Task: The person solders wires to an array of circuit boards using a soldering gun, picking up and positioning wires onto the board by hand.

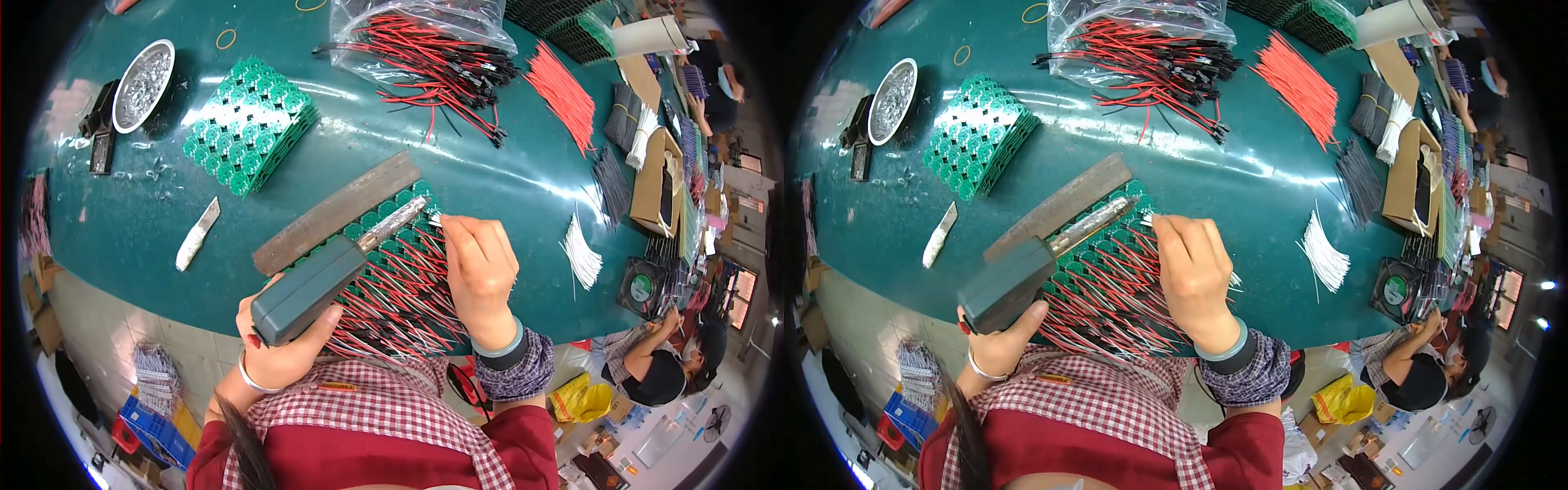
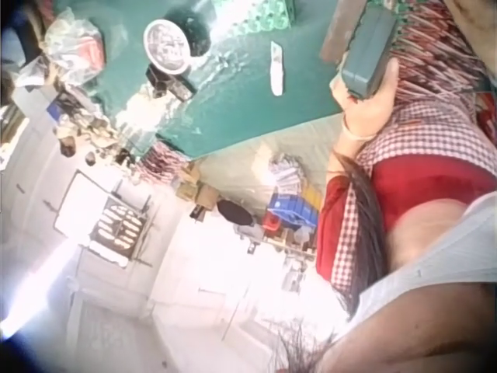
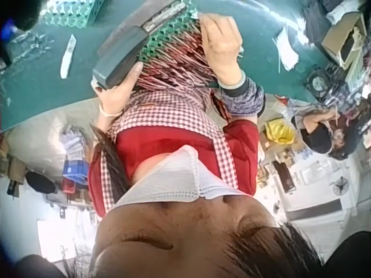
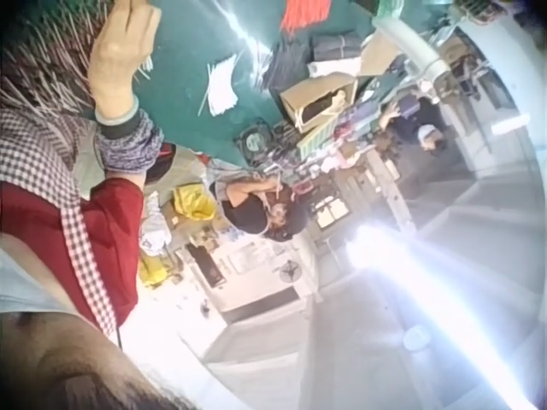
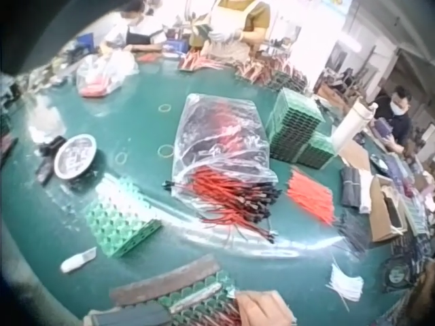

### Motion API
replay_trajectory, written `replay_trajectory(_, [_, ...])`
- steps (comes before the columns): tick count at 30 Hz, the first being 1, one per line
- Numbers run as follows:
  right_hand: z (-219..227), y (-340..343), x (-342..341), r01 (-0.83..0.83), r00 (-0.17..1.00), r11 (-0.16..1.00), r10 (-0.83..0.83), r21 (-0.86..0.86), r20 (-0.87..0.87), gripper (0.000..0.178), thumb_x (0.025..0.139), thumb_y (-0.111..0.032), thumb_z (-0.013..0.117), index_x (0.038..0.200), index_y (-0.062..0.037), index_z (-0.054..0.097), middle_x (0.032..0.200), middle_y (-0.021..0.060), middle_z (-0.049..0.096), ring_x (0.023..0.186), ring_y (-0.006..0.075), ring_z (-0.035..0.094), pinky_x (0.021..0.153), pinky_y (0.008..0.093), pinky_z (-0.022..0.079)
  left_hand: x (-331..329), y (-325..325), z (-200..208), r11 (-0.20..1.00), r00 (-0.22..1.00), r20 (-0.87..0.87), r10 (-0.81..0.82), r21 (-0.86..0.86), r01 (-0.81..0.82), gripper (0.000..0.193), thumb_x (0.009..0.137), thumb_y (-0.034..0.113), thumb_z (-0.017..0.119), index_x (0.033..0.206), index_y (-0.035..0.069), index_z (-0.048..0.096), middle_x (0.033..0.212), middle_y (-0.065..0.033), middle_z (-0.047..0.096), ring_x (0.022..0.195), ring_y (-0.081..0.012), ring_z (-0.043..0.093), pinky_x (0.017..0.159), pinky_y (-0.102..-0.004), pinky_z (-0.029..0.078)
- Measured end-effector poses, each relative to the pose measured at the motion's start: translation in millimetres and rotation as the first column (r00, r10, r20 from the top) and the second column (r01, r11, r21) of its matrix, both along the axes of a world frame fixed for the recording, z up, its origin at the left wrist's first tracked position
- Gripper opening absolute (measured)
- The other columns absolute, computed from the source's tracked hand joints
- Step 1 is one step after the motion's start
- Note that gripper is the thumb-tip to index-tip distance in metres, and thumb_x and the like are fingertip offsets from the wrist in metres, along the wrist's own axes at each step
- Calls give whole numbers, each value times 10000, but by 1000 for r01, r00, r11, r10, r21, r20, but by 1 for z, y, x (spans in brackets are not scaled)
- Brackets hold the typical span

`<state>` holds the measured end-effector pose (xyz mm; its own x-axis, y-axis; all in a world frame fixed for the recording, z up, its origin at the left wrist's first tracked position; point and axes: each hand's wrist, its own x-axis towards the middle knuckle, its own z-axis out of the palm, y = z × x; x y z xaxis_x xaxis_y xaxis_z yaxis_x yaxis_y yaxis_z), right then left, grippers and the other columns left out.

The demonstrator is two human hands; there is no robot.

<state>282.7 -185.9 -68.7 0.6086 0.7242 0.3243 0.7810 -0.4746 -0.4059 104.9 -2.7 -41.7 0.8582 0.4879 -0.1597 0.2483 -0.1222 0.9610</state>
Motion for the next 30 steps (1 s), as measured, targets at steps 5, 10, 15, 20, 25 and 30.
replay_trajectory(5, [-2, 1, -1, -14, 999, 999, 15, -30, 29, 358, 671, 80, 669, 1024, 20, 664, 928, 113, 631, 774, 264, 596, 642, 353, 511, 6, -4, 0, 998, 1000, -16, 2, -58, -3, 217, 778, 27, 773, 975, -19, 695, 846, -81, 675, 674, -144, 635, 602, -259, 489])
replay_trajectory(10, [2, 1, 0, -22, 1000, 998, 22, -57, 10, 367, 673, 76, 646, 1037, 31, 652, 946, 122, 620, 794, 271, 588, 662, 356, 509, 8, -4, 0, 999, 999, -12, -34, -34, 34, 215, 778, 18, 768, 976, -22, 694, 841, -79, 672, 673, -136, 631, 603, -257, 487])
replay_trajectory(15, [4, 1, -1, -28, 1000, 996, 28, -80, 2, 367, 673, 77, 643, 1038, 40, 646, 949, 129, 614, 803, 273, 582, 667, 356, 507, 9, -4, -2, 997, 997, -21, -72, -33, 71, 221, 782, 19, 760, 983, -29, 682, 822, -74, 673, 665, -132, 630, 605, -253, 485])
replay_trajectory(20, [6, 2, 0, -33, 999, 994, 34, -106, 9, 371, 668, 67, 641, 1039, 42, 643, 950, 129, 614, 809, 276, 581, 668, 355, 508, 11, -4, 1, 997, 996, -41, -78, 24, 79, 213, 773, 29, 766, 953, -27, 667, 803, -79, 668, 659, -143, 634, 604, -265, 490])
replay_trajectory(25, [5, 2, 1, -31, 999, 993, 34, -113, 25, 369, 666, 64, 640, 1035, 42, 643, 949, 128, 614, 813, 274, 582, 667, 353, 507, 13, -1, 2, 992, 993, -36, -117, 49, 118, 193, 763, 30, 771, 912, -21, 658, 782, -86, 656, 645, -160, 635, 592, -273, 491])
replay_trajectory(30, [6, 3, 0, -28, 999, 992, 32, -124, 33, 371, 662, 66, 641, 1032, 42, 642, 945, 125, 613, 812, 271, 581, 668, 352, 508, 6, -1, 2, 988, 996, 1, -88, 124, 87, 202, 760, 28, 776, 928, -23, 677, 798, -87, 656, 640, -170, 632, 588, -278, 496])
